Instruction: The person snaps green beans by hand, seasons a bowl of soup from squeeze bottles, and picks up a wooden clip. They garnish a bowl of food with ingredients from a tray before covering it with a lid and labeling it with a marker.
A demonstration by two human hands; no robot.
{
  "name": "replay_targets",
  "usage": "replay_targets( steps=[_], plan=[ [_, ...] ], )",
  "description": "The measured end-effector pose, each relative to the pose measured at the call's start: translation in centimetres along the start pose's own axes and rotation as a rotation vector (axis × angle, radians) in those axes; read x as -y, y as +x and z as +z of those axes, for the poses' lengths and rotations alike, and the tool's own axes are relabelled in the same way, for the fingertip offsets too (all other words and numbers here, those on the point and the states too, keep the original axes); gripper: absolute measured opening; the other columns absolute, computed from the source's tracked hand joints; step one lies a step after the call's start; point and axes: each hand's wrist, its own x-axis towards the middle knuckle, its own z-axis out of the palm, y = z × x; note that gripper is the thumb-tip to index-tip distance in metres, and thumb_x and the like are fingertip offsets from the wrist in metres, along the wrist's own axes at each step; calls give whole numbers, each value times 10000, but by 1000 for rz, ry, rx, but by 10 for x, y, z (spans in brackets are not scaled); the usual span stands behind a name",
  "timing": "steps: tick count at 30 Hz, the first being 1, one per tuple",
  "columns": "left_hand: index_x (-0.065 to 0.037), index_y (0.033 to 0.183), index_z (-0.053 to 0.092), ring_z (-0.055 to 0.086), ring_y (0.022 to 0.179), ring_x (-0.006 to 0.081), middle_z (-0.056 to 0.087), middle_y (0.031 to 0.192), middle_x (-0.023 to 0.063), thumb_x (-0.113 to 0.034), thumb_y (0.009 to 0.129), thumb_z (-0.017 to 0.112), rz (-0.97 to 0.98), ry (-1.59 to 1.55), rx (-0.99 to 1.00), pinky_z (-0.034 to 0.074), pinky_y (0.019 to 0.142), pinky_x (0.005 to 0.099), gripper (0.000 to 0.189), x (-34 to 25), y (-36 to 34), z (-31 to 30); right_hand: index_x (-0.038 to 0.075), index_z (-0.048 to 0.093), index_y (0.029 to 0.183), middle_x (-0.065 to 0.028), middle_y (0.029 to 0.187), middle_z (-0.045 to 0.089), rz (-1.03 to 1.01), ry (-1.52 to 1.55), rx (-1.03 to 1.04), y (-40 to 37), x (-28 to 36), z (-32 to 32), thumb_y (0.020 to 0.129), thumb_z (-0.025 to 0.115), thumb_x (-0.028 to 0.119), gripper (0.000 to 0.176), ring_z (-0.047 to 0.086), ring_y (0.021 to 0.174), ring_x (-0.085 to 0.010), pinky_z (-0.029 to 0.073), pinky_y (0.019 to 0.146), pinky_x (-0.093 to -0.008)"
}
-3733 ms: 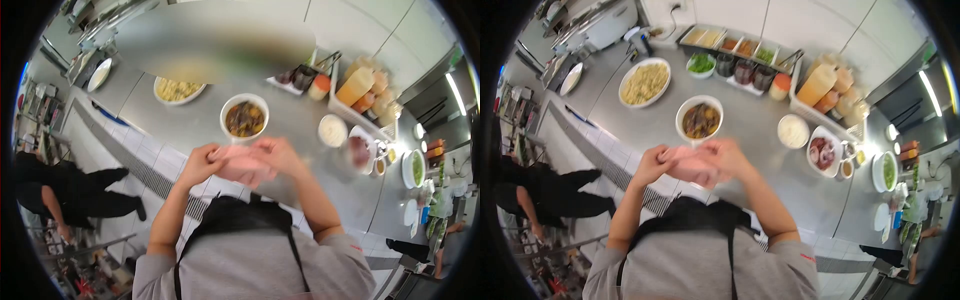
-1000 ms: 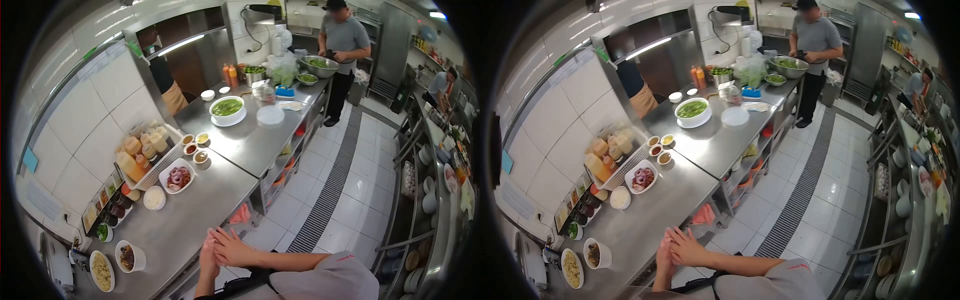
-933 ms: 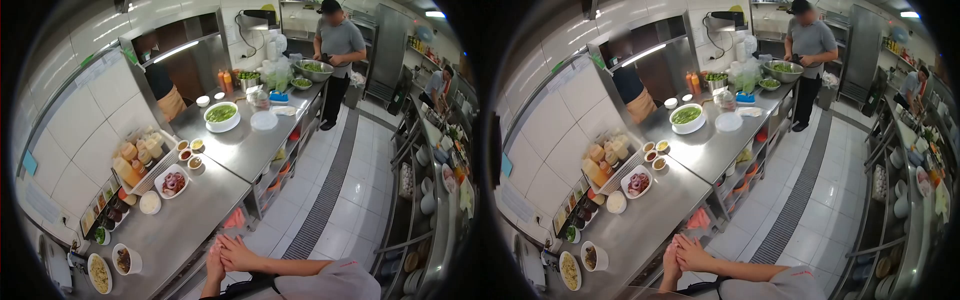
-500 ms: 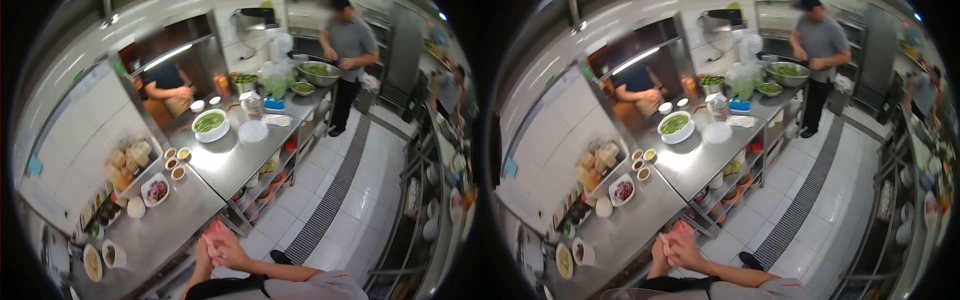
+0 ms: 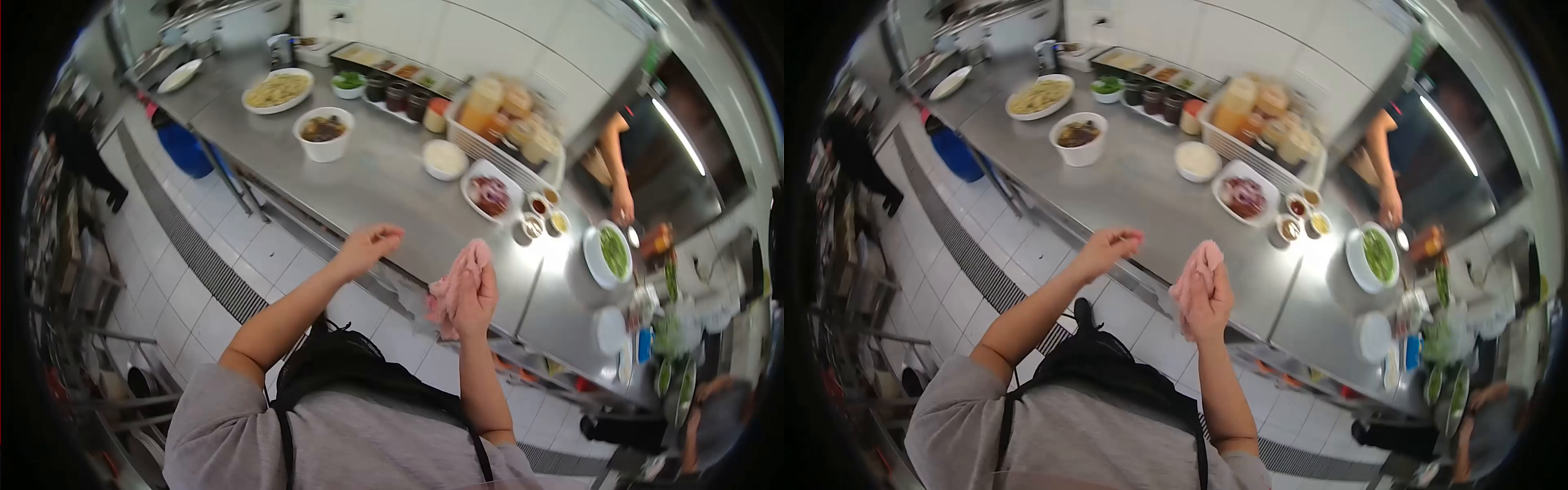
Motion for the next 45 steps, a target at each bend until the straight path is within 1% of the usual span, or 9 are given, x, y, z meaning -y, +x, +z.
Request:
replay_targets(
  steps=[9, 14, 17, 19, 25, 31, 36, 39, 45],
  plan=[
    [-108, 888, 545, 478, 688, 87, 491, 796, -23, -273, 819, 576, -129, -393, -537, 429, 628, 242, 181, 5, 101, -223, 3, 505, 1074, -164, 975, 507, -340, -627, 263, 159, -82, 218, 805, 533, 90, 284, 511, 863, -293, 419, 740, -337],
    [-115, 867, 514, 474, 685, 100, 478, 794, -18, -285, 779, 622, -348, -455, -414, 454, 609, 280, 220, 32, 152, -257, 6, 603, 762, -207, 983, 543, -197, -1228, 341, 211, -145, 230, 771, 603, 189, 183, 522, 931, -322, 429, 729, -369],
    [-114, 870, 506, 474, 681, 113, 473, 801, -10, -240, 768, 619, -386, -498, -326, 469, 627, 315, 198, 43, 165, -273, -7, 540, 597, -160, 749, 568, -212, -1014, 161, 254, -139, 230, 774, 601, 188, 271, 556, 722, -294, 425, 619, -359],
    [-114, 870, 501, 474, 679, 122, 471, 797, -4, -210, 769, 608, -400, -536, -289, 475, 646, 337, 175, 42, 171, -285, 12, 533, 612, -163, 826, 585, -64, -1014, 181, 301, -124, 245, 747, 616, 169, 223, 555, 808, -311, 433, 691, -372],
    [-114, 725, 485, 480, 691, 146, 462, 759, 8, -136, 755, 596, -468, -690, -227, 473, 682, 413, 117, 8, 163, -327, 28, 602, 846, -131, 977, 564, -658, -1244, 392, 477, -173, 318, 750, 584, 182, 182, 502, 958, -317, 415, 807, -397],
    [-130, 1076, 406, 539, 875, 216, 482, 993, 87, -34, 757, 537, -540, -803, -222, 474, 741, 485, 358, -15, 166, -352, 73, 598, 1002, -129, 1161, 488, -550, -1641, 624, 573, -251, 364, 786, 502, 192, 265, 376, 1152, -321, 326, 930, -454],
    [-207, 1372, 109, 480, 1076, 240, 407, 1232, 112, -11, 713, 508, -295, -829, -124, 481, 781, 415, 795, -38, 189, -365, 95, 652, 855, -84, 935, 606, -74, -1820, 1033, 606, -270, 378, 779, 470, 146, 204, 496, 1016, -269, 361, 873, -435],
    [-197, 1364, 175, 476, 1081, 202, 416, 1238, 61, -13, 699, 486, -192, -815, -85, 473, 791, 387, 757, -52, 219, -361, 86, 647, 733, -66, 784, 620, -579, -1796, 785, 596, -251, 372, 722, 512, 137, 145, 543, 859, -245, 393, 764, -407],
    [-211, 1370, 162, 472, 993, 149, 471, 1085, 36, -13, 731, 510, -160, -814, -226, 462, 757, 406, 754, -57, 276, -350, 98, 633, 666, -87, 715, 605, -550, -1632, 554, 567, -267, 366, 670, 514, 122, 121, 540, 765, -255, 389, 700, -392]
  ],
)
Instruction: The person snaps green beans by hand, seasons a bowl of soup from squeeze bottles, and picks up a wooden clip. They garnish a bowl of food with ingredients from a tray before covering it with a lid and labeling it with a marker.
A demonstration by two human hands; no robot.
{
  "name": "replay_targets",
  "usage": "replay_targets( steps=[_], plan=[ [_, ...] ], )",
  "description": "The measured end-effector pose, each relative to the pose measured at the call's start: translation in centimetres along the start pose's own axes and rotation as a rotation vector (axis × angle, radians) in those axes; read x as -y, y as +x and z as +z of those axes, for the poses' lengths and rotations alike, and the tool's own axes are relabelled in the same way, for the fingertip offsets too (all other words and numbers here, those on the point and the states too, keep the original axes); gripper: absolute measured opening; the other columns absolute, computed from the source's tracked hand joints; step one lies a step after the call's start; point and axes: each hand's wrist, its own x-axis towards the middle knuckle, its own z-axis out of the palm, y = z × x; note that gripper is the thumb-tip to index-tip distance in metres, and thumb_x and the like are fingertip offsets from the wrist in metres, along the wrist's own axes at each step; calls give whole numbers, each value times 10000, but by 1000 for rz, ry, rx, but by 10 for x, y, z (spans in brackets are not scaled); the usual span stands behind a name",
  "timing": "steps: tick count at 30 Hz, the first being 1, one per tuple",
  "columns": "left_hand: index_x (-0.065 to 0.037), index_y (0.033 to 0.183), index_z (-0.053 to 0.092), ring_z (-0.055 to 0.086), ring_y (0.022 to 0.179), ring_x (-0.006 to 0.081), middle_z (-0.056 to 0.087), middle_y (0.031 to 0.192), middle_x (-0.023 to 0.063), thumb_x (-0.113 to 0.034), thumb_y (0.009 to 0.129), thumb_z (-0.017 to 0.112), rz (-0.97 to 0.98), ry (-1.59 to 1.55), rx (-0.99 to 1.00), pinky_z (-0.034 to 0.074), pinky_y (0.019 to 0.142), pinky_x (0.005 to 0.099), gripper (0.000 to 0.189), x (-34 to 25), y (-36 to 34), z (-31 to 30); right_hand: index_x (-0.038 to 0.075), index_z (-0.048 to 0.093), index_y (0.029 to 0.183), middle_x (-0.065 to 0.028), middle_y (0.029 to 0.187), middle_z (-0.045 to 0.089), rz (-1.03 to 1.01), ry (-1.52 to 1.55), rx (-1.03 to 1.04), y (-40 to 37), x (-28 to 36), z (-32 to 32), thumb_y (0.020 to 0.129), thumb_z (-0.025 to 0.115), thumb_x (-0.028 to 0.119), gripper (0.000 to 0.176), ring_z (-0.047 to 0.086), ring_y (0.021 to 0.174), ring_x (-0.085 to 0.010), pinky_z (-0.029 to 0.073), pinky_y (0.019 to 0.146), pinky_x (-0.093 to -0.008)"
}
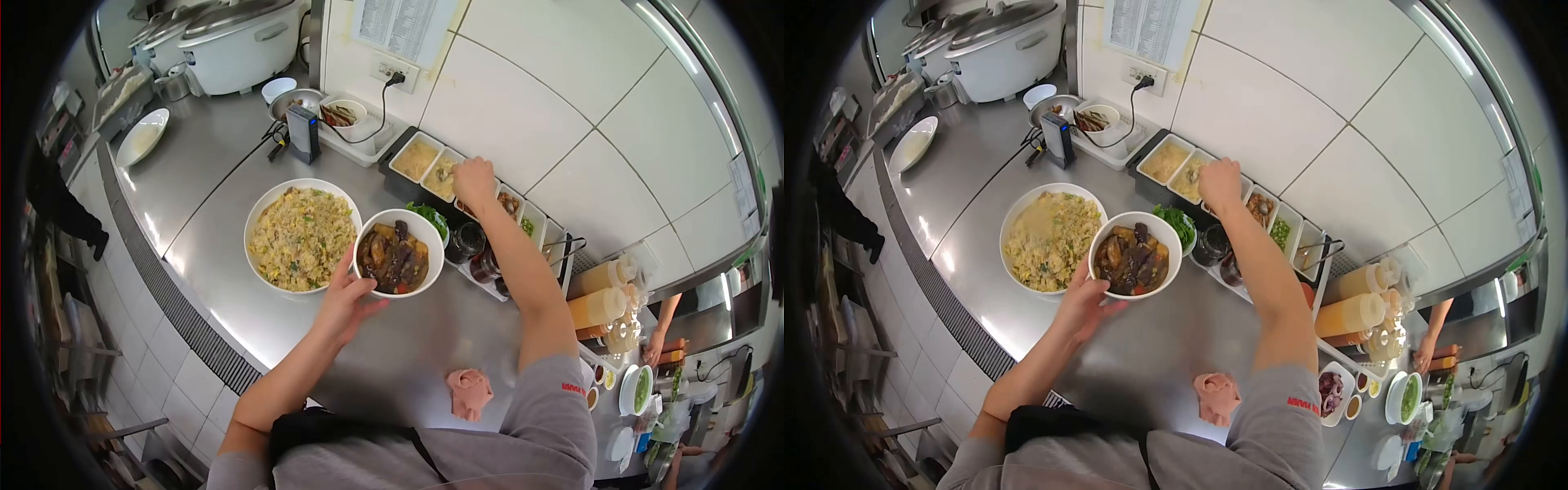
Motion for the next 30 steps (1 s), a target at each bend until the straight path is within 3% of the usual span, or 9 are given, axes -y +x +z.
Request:
replay_targets(
  steps=[5, 10, 14, 17, 20, 22, 23, 25, 30],
  plan=[
    [-212, 1373, 151, 467, 939, 131, 474, 1031, 36, -20, 737, 522, -1, -19, -21, 447, 761, 444, 761, 0, 25, 11, 130, 681, 792, -110, 796, 627, 190, 361, 154, -13, -10, -1, 690, 479, 113, 227, 578, 810, -277, 440, 724, -397],
    [-203, 1367, 152, 454, 966, 168, 432, 1139, 57, -63, 745, 528, 28, -42, -64, 419, 794, 474, 740, -2, 40, 24, 135, 673, 879, -133, 841, 631, 387, 582, 246, -23, -31, -20, 754, 506, 195, 217, 593, 791, -284, 467, 738, -361],
    [-203, 1363, 158, 434, 1013, 205, 380, 1212, 68, -78, 746, 533, 47, -36, -42, 413, 804, 476, 733, -3, 53, 31, 114, 667, 889, -124, 795, 632, 421, 622, 235, -30, -42, -18, 750, 540, 212, 213, 599, 740, -239, 464, 687, -334],
    [-208, 1363, 161, 401, 1056, 223, 344, 1243, 80, -96, 730, 558, 38, -3, -62, 407, 818, 474, 755, -1, 63, 32, 134, 677, 857, -139, 769, 627, 447, 731, 141, -35, -43, -49, 752, 526, 196, 194, 591, 718, -284, 471, 666, -358],
    [-207, 1362, 162, 404, 1047, 224, 345, 1237, 84, -96, 724, 562, 44, 6, -71, 413, 814, 471, 762, 0, 66, 33, 132, 670, 872, -129, 750, 619, 380, 770, 140, -39, -34, -91, 756, 539, 178, 180, 580, 682, -277, 459, 633, -347],
    [-207, 1362, 162, 408, 1035, 221, 352, 1224, 83, -93, 723, 559, 36, 4, -84, 422, 807, 465, 762, -1, 64, 34, 109, 668, 834, -100, 696, 592, 136, 789, -136, -53, -17, -112, 740, 548, 126, 153, 557, 653, -266, 438, 604, -357],
    [-208, 1362, 162, 408, 1033, 221, 353, 1222, 81, -93, 723, 559, 33, 5, -87, 423, 809, 464, 761, -2, 63, 35, 109, 668, 834, -100, 696, 592, 138, 790, -132, -60, -6, -122, 740, 548, 126, 153, 557, 653, -266, 438, 604, -357],
    [-208, 1362, 163, 409, 1030, 220, 354, 1220, 78, -93, 722, 559, 29, 7, -89, 423, 810, 462, 761, -2, 62, 36, 86, 656, 774, -80, 661, 561, -179, 313, -313, -72, 17, -137, 711, 559, 89, 116, 536, 646, -260, 418, 588, -368],
    [-214, 1363, 158, 410, 1035, 217, 357, 1222, 72, -91, 728, 550, 39, -18, -73, 423, 814, 467, 756, -2, 57, 36, 76, 650, 747, -74, 632, 554, -160, 404, -348, -77, 23, -138, 693, 564, 92, 103, 527, 640, -258, 414, 584, -377]
  ],
)
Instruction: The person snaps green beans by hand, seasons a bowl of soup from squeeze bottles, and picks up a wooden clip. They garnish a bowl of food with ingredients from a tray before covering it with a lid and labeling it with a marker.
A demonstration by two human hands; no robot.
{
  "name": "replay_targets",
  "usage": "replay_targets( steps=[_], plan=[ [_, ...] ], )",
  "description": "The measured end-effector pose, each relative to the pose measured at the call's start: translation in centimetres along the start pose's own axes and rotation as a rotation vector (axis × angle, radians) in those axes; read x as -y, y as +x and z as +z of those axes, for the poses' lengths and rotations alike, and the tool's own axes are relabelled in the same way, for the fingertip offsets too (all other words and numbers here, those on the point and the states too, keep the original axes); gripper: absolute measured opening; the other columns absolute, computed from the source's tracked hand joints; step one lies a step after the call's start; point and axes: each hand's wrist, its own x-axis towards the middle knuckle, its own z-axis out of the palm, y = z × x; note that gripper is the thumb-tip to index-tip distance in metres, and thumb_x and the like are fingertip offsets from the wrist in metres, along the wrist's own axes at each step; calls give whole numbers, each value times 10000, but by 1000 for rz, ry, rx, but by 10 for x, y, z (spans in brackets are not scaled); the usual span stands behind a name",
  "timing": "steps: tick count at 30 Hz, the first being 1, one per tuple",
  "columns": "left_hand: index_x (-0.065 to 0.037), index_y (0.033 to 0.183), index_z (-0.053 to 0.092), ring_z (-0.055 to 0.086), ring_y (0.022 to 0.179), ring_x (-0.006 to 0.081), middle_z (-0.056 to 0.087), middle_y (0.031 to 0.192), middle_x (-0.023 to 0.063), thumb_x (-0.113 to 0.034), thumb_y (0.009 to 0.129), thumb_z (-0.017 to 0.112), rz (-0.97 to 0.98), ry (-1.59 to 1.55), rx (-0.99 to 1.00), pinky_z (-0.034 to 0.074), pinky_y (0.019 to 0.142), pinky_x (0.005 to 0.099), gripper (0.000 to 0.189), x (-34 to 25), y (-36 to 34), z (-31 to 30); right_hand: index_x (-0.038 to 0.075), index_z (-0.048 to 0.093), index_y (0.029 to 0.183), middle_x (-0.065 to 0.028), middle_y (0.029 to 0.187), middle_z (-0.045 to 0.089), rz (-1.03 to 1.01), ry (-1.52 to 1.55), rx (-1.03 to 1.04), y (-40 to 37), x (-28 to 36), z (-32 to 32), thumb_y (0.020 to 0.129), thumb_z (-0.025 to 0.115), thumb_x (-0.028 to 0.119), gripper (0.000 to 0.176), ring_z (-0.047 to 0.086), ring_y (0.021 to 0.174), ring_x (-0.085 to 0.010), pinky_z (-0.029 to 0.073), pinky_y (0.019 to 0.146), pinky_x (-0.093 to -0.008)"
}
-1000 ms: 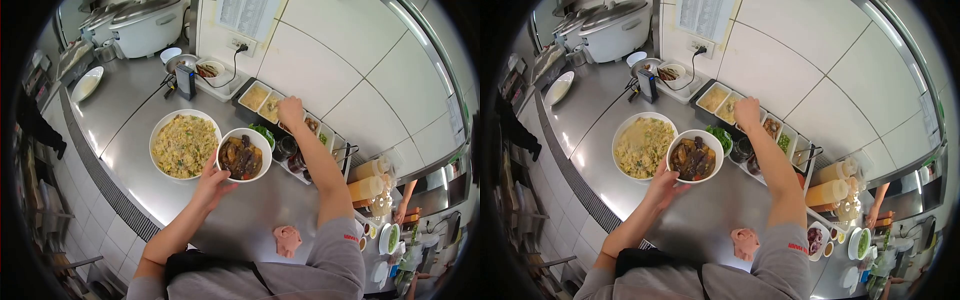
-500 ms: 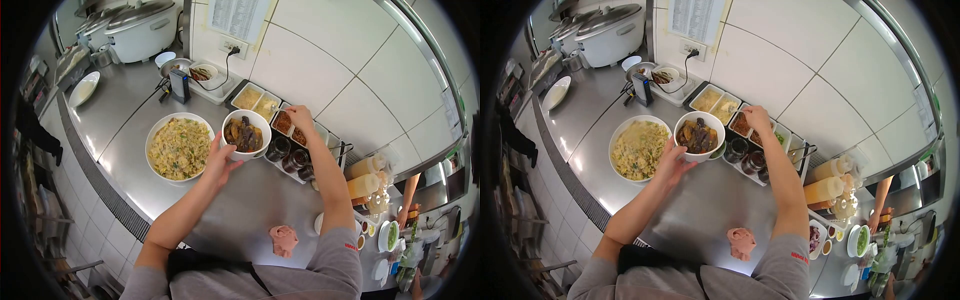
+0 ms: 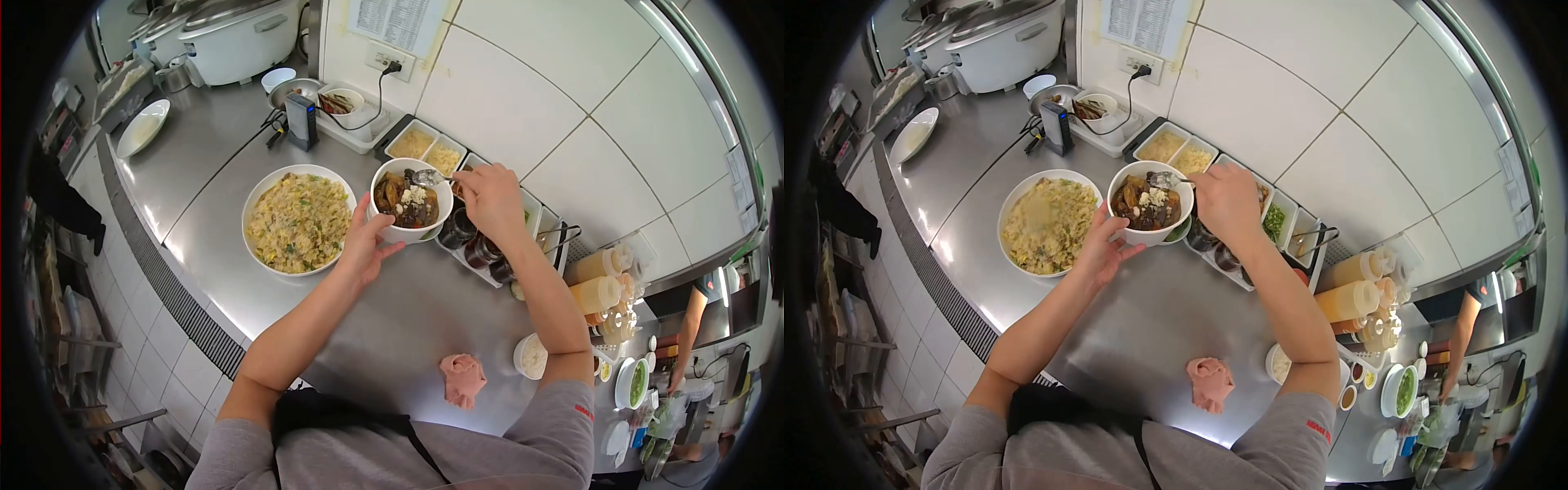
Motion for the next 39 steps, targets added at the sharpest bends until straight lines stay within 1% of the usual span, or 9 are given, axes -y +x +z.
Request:
replay_targets(
  steps=[2, 5, 11, 20, 25, 27, 30, 36, 39],
  plan=[
    [-227, 1335, 205, 405, 1035, 235, 342, 1230, 56, -105, 742, 528, 12, 5, 15, 440, 810, 459, 687, -1, -2, -3, 72, 653, 766, -81, 660, 581, 45, 57, 42, 3, -10, -1, 708, 555, 99, 117, 540, 650, -265, 425, 596, -370],
    [-234, 1296, 265, 410, 1041, 248, 338, 1234, 40, -121, 755, 501, 25, -10, 56, 451, 817, 458, 601, 3, -4, -13, 70, 653, 831, -148, 868, 623, 676, 344, 257, 12, -38, 4, 778, 487, 169, 200, 583, 746, -311, 464, 688, -369],
    [-218, 1290, 267, 451, 1063, 255, 393, 1226, 50, -144, 725, 513, 1, 22, 162, 440, 850, 441, 621, 1, -39, -28, 39, 642, 843, -182, 864, 610, 356, -97, 209, 7, -94, 77, 784, 468, 207, 248, 577, 792, -337, 457, 750, -411],
    [-198, 1319, 224, 491, 1045, 206, 420, 1219, 61, -64, 706, 473, -326, 143, 209, 485, 753, 394, 675, 59, -93, -64, 16, 637, 611, -171, 625, 604, 958, -40, 546, -102, -65, -55, 746, 556, 476, 486, 606, 660, -304, 479, 626, -390],
    [-243, 1364, 86, 366, 1148, 198, 311, 1295, 47, -93, 745, 469, -352, 106, 196, 333, 906, 465, 744, 108, -77, -24, -7, 647, 703, -158, 616, 603, 700, 49, 261, -146, -63, 13, 718, 647, 357, 364, 590, 547, -260, 474, 561, -341],
    [-240, 1381, -3, 321, 1167, 191, 271, 1318, 42, -134, 767, 485, -314, 61, 202, 269, 941, 434, 791, 123, -65, -8, -1, 648, 781, -103, 621, 613, 1088, 636, -120, -140, -55, 30, 737, 646, 228, 233, 568, 507, -161, 456, 507, -282],
    [-300, 1359, 97, 288, 1183, 190, 294, 1304, 2, -195, 755, 513, -298, -5, 165, 273, 920, 414, 741, 134, -51, 13, -6, 630, 845, -74, 640, 607, 1196, 569, -106, -138, -49, 35, 795, 573, 161, 183, 547, 528, -127, 419, 490, -248],
    [-229, 1384, -26, 144, 1279, 279, 71, 1411, 68, -255, 760, 527, -262, -26, 121, 278, 955, 433, 835, 114, -60, 22, 8, 619, 864, -160, 706, 612, 551, 93, -222, -136, -35, -4, 802, 533, 135, 166, 595, 638, -293, 447, 568, -347],
    [-216, 1385, 4, 130, 1282, 304, 52, 1413, 88, -266, 767, 520, -261, 0, 122, 275, 962, 447, 807, 105, -66, 15, 2, 622, 860, -141, 701, 622, 568, 15, -316, -148, -46, 5, 811, 513, 143, 184, 587, 563, -232, 444, 530, -315]
  ],
)
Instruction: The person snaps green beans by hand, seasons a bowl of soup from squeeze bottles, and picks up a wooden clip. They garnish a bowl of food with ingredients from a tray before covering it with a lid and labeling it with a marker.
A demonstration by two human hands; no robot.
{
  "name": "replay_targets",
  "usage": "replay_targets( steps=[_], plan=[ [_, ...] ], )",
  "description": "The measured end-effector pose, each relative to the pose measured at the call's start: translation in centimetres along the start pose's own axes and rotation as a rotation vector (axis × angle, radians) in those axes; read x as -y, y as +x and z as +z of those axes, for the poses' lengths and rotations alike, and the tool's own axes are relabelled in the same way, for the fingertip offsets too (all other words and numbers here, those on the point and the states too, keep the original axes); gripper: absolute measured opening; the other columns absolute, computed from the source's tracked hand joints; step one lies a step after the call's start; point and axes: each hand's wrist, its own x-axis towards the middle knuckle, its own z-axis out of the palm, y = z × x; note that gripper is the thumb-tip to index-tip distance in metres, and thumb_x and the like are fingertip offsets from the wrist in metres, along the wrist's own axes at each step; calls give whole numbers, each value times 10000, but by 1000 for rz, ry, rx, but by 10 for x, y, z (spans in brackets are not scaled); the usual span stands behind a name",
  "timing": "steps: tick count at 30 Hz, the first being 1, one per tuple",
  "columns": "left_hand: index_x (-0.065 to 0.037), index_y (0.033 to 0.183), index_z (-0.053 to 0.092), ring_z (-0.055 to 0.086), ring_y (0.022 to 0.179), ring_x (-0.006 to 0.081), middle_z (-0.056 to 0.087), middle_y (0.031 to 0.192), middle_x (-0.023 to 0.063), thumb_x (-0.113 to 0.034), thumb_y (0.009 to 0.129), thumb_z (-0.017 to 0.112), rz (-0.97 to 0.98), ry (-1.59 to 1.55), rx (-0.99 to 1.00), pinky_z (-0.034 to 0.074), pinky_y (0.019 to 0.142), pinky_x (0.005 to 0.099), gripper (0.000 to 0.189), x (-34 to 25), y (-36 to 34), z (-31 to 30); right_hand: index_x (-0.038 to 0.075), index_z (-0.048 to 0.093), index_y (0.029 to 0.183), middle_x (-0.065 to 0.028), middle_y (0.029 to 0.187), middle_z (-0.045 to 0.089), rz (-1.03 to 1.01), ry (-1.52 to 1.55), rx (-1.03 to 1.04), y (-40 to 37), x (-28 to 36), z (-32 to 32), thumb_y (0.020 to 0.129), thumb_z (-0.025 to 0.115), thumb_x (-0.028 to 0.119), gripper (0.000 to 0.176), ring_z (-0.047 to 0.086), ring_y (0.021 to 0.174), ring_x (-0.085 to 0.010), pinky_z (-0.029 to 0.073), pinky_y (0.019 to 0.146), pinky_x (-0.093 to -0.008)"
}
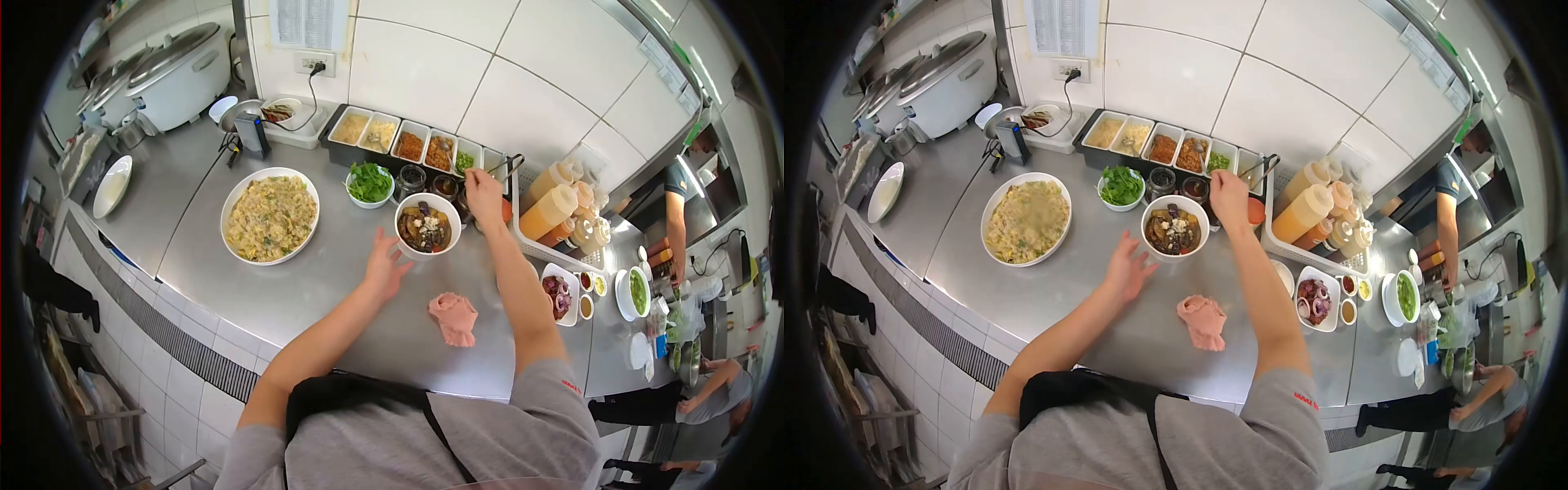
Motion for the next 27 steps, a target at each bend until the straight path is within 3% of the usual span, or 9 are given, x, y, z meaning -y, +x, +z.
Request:
replay_targets(
  steps=[1, 3, 5, 7, 9, 13, 17, 25, 27],
  plan=[
    [-203, 1385, 34, 135, 1280, 311, 54, 1411, 97, -269, 771, 516, 8, -3, 2, 275, 963, 449, 784, -2, -3, -3, 2, 622, 860, -141, 701, 622, -4, 4, 0, 3, 2, -4, 811, 513, 143, 184, 587, 563, -232, 444, 530, -315],
    [-189, 1375, 89, 153, 1271, 316, 63, 1406, 96, -279, 784, 509, 21, 17, -3, 280, 959, 452, 730, -1, -3, -13, -1, 627, 841, -100, 671, 615, 596, 272, -15, 4, 2, -15, 808, 497, 133, 190, 538, 487, -146, 416, 459, -262],
    [-176, 1365, 145, 171, 1262, 321, 73, 1401, 94, -289, 796, 501, 25, 41, -11, 285, 956, 454, 680, 0, -4, -23, -3, 627, 831, -58, 642, 590, 798, 514, -90, 6, -1, -25, 798, 497, 117, 181, 473, 446, -74, 363, 399, -207],
    [-141, 1314, 256, 269, 1213, 291, 204, 1356, 104, -288, 818, 502, 51, 24, -57, 311, 931, 439, 573, -2, -3, -27, -6, 623, 825, -52, 622, 575, 821, 618, -117, 2, 7, -36, 802, 503, 123, 178, 463, 434, -71, 338, 375, -197],
    [-124, 1265, 321, 325, 1163, 258, 301, 1288, 99, -293, 823, 513, 46, 60, -79, 326, 909, 422, 511, -3, 0, -31, -16, 627, 832, -73, 598, 584, 806, 658, 37, -4, 30, -52, 799, 504, 130, 193, 483, 425, -91, 385, 402, -225],
    [-91, 1078, 481, 461, 977, 167, 504, 1052, 58, -302, 812, 572, -24, 306, -59, 370, 835, 359, 352, -3, 12, -29, -3, 614, 817, -111, 639, 613, 301, 174, 191, -24, 73, -53, 803, 521, 141, 172, 585, 517, -181, 453, 517, -285],
    [-91, 980, 515, 490, 867, 139, 523, 923, 25, -312, 791, 612, -53, 474, -112, 397, 778, 321, 307, -1, 28, -15, -3, 606, 799, -132, 632, 606, 115, 124, 84, -18, 73, -49, 799, 533, 134, 155, 598, 549, -226, 461, 550, -310],
    [-62, 911, 508, 497, 794, 126, 520, 808, 24, -175, 741, 606, -52, 522, -230, 423, 719, 318, 226, 3, 54, -22, -4, 617, 822, -96, 619, 609, 434, 346, 198, -42, 67, -55, 799, 529, 126, 158, 565, 484, -137, 439, 474, -251],
    [-41, 904, 516, 496, 711, 125, 521, 766, 31, -173, 732, 607, -52, 496, -237, 411, 619, 286, 236, 4, 46, -21, 6, 610, 851, -49, 640, 584, 899, 740, 135, -46, 39, -56, 802, 537, 125, 147, 500, 483, -81, 396, 451, -210]
  ],
)
